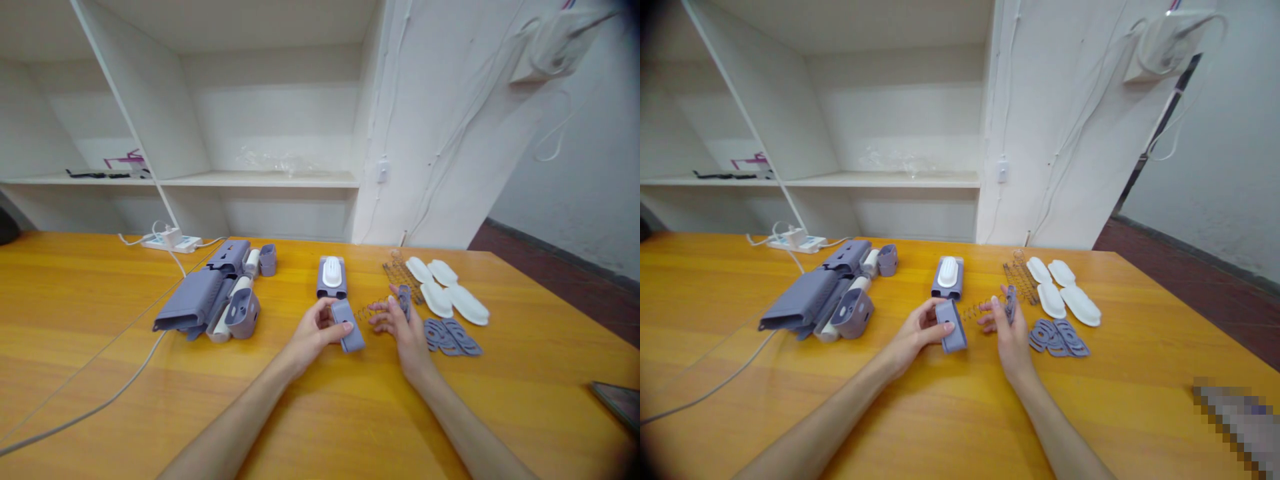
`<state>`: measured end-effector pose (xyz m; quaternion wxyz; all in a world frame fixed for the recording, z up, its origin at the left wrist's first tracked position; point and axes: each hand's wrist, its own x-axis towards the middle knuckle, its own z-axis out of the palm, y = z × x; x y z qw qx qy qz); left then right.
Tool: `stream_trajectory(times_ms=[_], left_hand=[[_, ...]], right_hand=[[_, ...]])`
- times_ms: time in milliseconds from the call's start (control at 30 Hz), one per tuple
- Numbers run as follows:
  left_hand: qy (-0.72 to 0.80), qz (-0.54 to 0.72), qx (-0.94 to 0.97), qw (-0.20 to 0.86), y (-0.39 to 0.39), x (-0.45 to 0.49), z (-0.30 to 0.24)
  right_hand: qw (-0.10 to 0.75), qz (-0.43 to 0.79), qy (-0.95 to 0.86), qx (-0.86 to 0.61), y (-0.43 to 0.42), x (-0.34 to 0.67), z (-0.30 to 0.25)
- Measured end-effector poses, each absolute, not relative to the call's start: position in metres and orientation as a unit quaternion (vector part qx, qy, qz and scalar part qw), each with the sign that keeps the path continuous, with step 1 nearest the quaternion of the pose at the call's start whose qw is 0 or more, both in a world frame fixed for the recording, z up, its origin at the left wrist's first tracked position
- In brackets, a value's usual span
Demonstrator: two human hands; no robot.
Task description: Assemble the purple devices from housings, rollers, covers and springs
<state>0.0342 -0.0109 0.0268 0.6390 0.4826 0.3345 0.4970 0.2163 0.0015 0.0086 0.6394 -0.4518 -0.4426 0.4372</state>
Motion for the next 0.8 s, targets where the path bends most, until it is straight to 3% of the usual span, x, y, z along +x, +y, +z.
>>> stream_trajectory(times_ms=[333, 567, 733, 800], left_hand=[[0.343, 0.535, 0.401, 0.66, -0.012, 0.037, 0.024], [0.374, 0.513, 0.454, 0.625, -0.012, 0.043, 0.018], [0.399, 0.452, 0.54, 0.587, -0.01, 0.045, 0.013], [0.426, 0.444, 0.586, 0.527, -0.009, 0.043, 0.013]], right_hand=[[0.66, 0.479, -0.404, -0.413, 0.001, 0.22, 0.008], [0.502, 0.402, -0.656, -0.396, -0.017, 0.203, 0.019], [0.535, 0.449, -0.604, -0.383, -0.015, 0.204, 0.023], [0.543, 0.496, -0.558, -0.384, -0.01, 0.208, 0.021]])
